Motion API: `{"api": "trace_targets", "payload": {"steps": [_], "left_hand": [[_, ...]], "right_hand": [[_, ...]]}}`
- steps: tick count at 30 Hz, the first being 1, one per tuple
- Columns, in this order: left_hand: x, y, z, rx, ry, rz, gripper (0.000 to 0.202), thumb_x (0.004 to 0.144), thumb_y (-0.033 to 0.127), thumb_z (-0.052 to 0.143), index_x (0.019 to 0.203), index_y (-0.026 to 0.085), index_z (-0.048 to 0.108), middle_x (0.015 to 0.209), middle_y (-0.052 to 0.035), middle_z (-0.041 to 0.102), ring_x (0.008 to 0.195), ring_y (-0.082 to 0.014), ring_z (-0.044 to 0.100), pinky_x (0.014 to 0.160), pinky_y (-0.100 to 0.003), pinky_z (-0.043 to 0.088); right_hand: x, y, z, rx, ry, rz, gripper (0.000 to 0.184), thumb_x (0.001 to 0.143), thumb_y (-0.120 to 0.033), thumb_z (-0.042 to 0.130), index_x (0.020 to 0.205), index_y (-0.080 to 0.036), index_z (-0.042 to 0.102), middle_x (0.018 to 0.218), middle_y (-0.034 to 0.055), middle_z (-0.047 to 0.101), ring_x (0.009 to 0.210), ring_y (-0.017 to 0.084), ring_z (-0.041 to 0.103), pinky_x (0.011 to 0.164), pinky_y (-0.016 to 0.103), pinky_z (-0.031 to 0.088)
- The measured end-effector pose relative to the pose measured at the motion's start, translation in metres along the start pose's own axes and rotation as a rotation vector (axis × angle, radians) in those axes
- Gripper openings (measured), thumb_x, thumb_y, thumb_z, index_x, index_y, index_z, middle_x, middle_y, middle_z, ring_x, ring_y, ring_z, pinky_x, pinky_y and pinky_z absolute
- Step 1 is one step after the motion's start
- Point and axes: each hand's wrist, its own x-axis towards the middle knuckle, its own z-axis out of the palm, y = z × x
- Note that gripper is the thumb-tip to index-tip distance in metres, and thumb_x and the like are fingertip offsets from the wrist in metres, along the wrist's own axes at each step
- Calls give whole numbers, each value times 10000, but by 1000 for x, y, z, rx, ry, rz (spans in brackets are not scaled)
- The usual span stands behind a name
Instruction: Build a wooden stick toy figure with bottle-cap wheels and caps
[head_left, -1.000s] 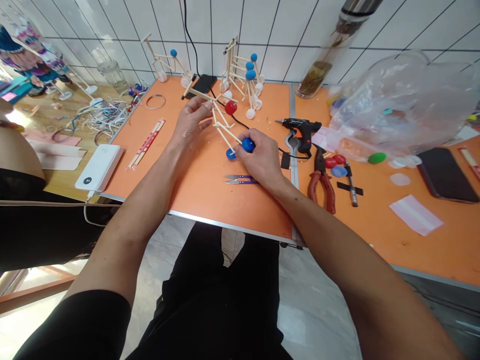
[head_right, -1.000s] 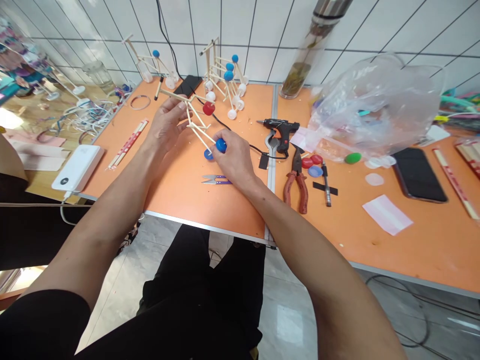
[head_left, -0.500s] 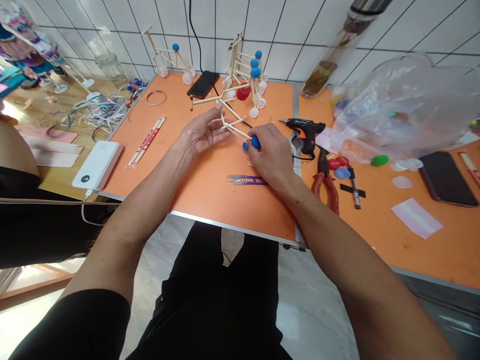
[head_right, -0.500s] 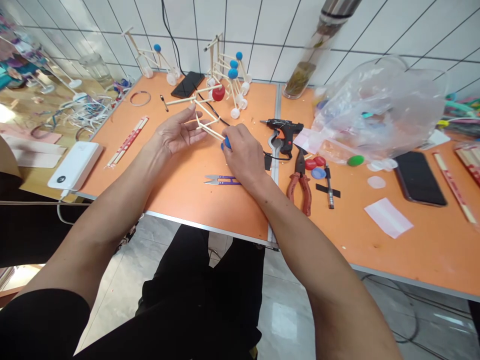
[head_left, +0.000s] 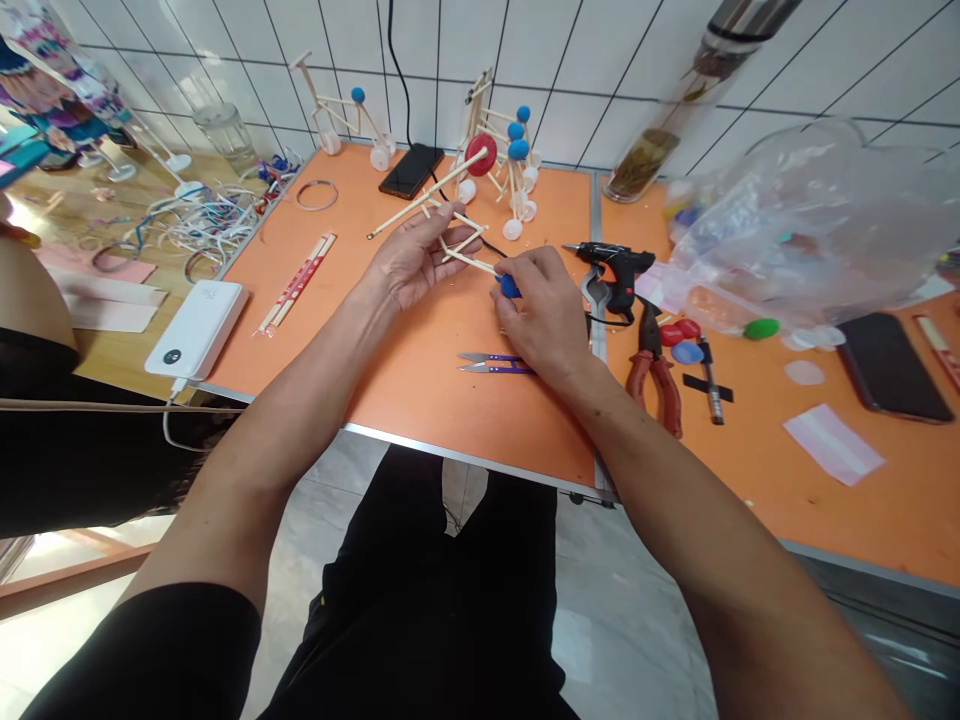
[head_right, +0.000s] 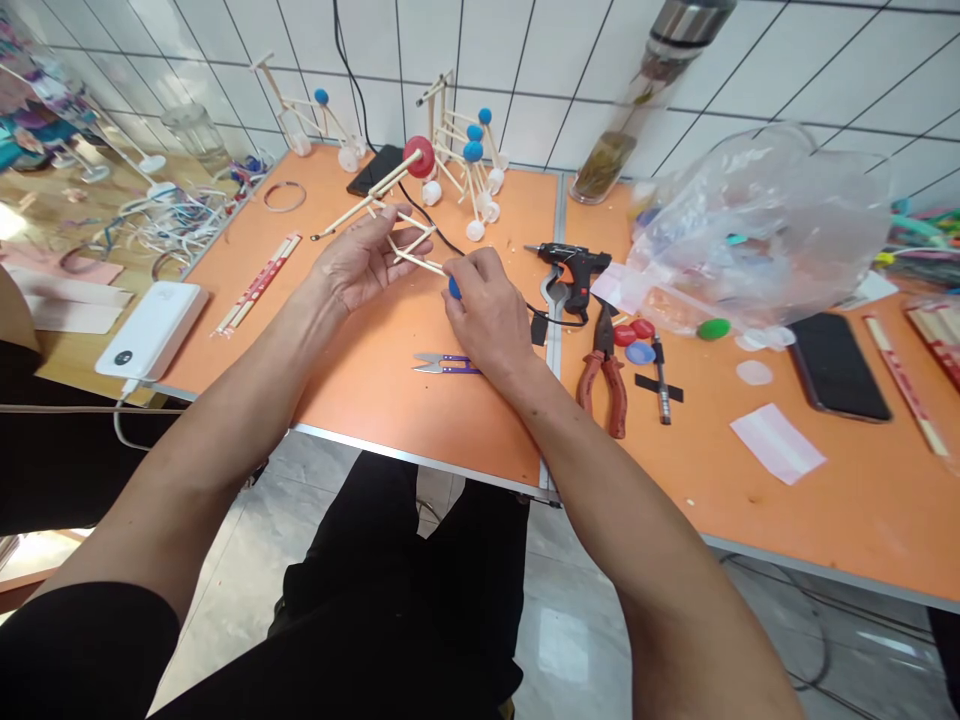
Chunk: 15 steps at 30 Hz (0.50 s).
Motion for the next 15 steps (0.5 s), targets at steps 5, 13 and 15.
{"api": "trace_targets", "payload": {"steps": [5, 13, 15], "left_hand": [[1, 1, -4, 91, -11, 89, 353, 1184, 578, 913, 1324, 256, 877, 1259, -97, 965, 1505, -380, 894, 1209, -484, 794], [-2, 5, 4, 52, 31, 164, 405, 1266, 623, 738, 1348, 250, 872, 1204, -71, 948, 1467, -334, 911, 1215, -453, 768], [-4, 7, 6, 63, 59, 174, 399, 1262, 616, 728, 1357, 258, 878, 1183, -69, 940, 1421, -317, 926, 1185, -434, 775]], "right_hand": [[0, 2, 1, 56, 38, -12, 331, 1163, -267, 695, 1457, -325, 834, 1507, 166, 749, 1487, 414, 710, 1287, 617, 635], [3, 28, 34, 255, 242, -204, 264, 1144, -391, 760, 1391, -312, 809, 1478, 162, 702, 1394, 399, 759, 1309, 682, 661], [3, 29, 38, 260, 264, -236, 274, 1128, -374, 758, 1392, -320, 810, 1482, 161, 693, 1409, 407, 746, 1291, 697, 678]]}}
